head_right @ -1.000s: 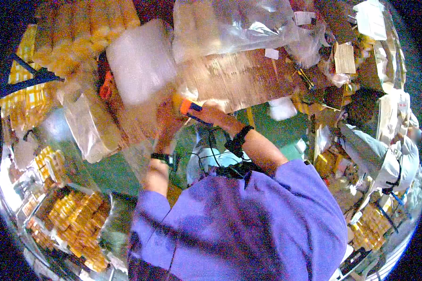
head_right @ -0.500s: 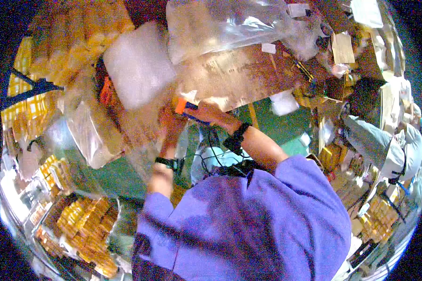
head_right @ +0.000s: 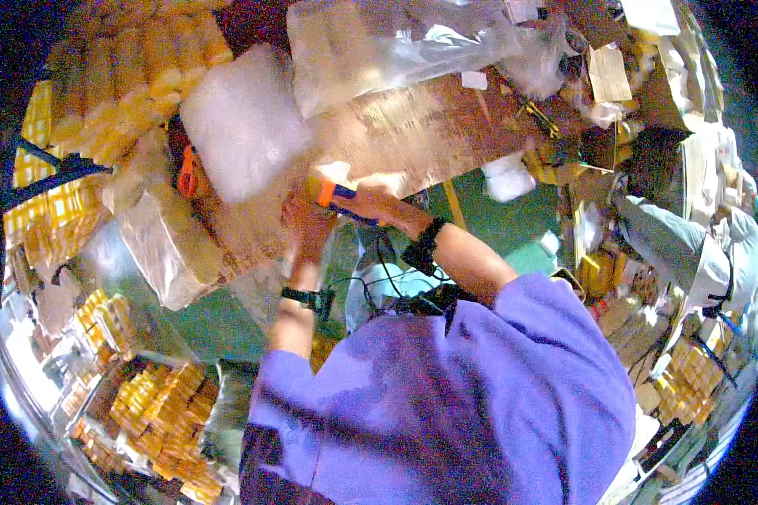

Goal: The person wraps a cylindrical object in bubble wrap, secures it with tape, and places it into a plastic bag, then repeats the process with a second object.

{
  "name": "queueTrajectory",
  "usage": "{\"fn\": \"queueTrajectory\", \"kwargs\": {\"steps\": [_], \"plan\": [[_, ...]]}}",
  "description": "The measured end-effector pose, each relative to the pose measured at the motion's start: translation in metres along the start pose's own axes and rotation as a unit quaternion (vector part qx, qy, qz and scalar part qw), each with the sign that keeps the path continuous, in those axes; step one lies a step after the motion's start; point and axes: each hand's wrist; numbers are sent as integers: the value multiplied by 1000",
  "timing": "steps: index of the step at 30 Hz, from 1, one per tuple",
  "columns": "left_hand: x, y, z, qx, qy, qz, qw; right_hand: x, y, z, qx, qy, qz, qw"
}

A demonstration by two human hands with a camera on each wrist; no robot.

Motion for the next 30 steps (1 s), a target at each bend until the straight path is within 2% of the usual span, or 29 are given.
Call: {"fn": "queueTrajectory", "kwargs": {"steps": [2,4,7,10,11,13,15,18,20,22,23,26,29,30], "plan": [[3,15,-10,-28,-28,-40,998,-9,12,13,12,-20,5,1000],[5,14,-14,-55,-23,-52,997,-13,10,13,-11,18,10,1000],[-1,-12,12,-54,19,104,993,-7,8,-1,-2,17,24,1000],[-18,-32,42,-33,216,194,956,-4,3,-8,-15,28,27,999],[-13,-31,49,2,250,169,953,-2,1,-8,-26,47,26,998],[18,-18,44,1,145,41,989,2,-3,-7,-29,60,21,998],[26,-5,20,5,39,-61,997,3,-1,-4,-8,65,3,998],[13,13,-3,-3,-57,-122,991,-5,6,4,35,55,50,997],[24,2,3,-8,-32,-108,994,-9,8,-4,7,56,18,998],[27,-18,30,-17,74,-9,997,2,1,-14,-21,85,-22,996],[23,-23,45,-20,124,41,991,4,1,-12,-18,65,0,998],[-19,-36,58,19,281,112,953,-7,-2,-2,-12,12,59,998],[0,-39,57,46,57,51,996,-23,14,16,5,-26,66,997],[0,-37,55,44,76,49,995,-28,25,17,20,-53,77,995]]}}
Point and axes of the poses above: each hand's wrist, its own y-axis away from the middle knuckle, its own x-axis out of the palm, z = x × y
